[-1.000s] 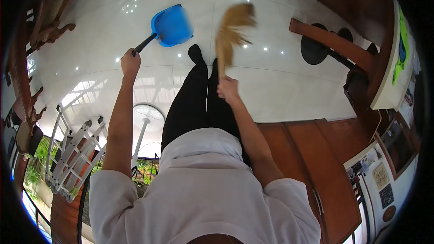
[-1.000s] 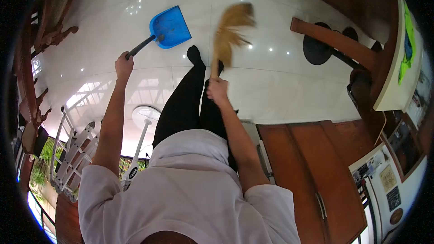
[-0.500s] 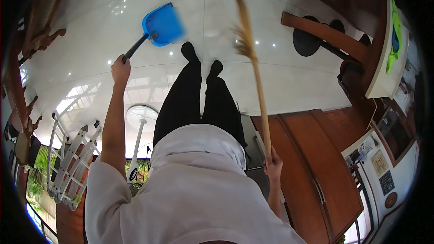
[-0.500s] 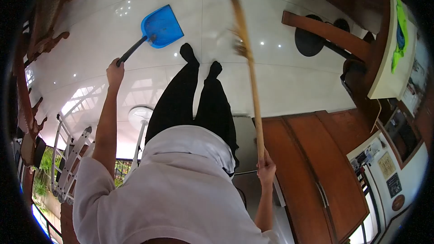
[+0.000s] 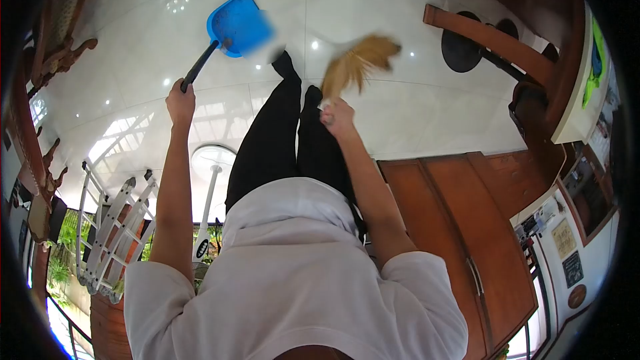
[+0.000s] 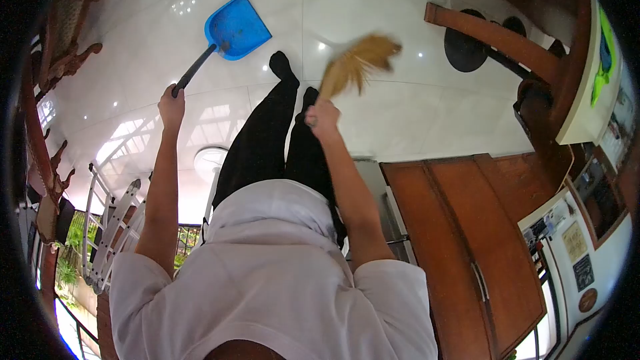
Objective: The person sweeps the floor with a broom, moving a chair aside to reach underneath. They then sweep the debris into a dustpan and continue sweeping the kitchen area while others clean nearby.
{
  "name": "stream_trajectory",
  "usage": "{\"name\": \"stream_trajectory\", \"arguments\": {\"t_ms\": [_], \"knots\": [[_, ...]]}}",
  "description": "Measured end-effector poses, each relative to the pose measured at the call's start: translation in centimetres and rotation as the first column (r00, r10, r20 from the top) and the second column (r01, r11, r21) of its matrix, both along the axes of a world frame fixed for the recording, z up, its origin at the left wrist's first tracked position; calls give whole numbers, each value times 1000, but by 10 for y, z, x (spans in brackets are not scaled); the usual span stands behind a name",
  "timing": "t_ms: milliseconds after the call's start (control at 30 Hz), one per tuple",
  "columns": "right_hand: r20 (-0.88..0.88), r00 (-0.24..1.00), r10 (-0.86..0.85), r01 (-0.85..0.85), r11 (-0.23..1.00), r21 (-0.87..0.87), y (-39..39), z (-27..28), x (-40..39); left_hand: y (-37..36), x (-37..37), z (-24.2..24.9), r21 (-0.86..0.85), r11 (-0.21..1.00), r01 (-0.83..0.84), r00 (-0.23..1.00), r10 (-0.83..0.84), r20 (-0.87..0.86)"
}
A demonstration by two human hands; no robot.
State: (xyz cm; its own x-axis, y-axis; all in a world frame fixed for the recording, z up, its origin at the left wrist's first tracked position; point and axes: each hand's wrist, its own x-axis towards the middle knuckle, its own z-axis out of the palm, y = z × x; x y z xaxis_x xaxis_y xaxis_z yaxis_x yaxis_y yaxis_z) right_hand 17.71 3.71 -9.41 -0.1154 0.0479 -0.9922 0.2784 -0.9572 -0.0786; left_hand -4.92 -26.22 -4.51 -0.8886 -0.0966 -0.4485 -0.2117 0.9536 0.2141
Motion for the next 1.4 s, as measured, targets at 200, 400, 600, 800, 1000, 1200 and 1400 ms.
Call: {"name": "stream_trajectory", "arguments": {"t_ms": [200, 400, 600, 800, 1000, 1200, 1400], "knots": [[-228, 972, 64, -107, 978, -180, -33, 71, -68, 5, -4, -17, -12, 1000, 27, 999, -27, -26], [-34, 720, 693, -656, 696, 292, 39, 189, -30, -1, -15, -19, -35, 998, 49, 999, -49, -14], [436, 579, 689, -798, 370, 475, 133, 324, 15, -24, 0, -11, 41, 999, 8, 998, -6, -56], [582, 682, 444, -730, 354, 585, 200, 224, 11, -56, 44, -10, 81, 981, -176, 983, 179, -30], [270, 879, 393, -476, 684, 554, 248, 33, -68, -35, 56, 4, 248, 780, -574, 817, 566, 110], [182, 832, 524, -519, 621, 587, 231, 110, -87, -33, 50, -2, 242, 630, -738, 672, 717, 185], [441, 678, 588, -693, 311, 651, 295, 169, -110, -25, 45, -14, 230, 519, -823, 560, 809, 178]]}}
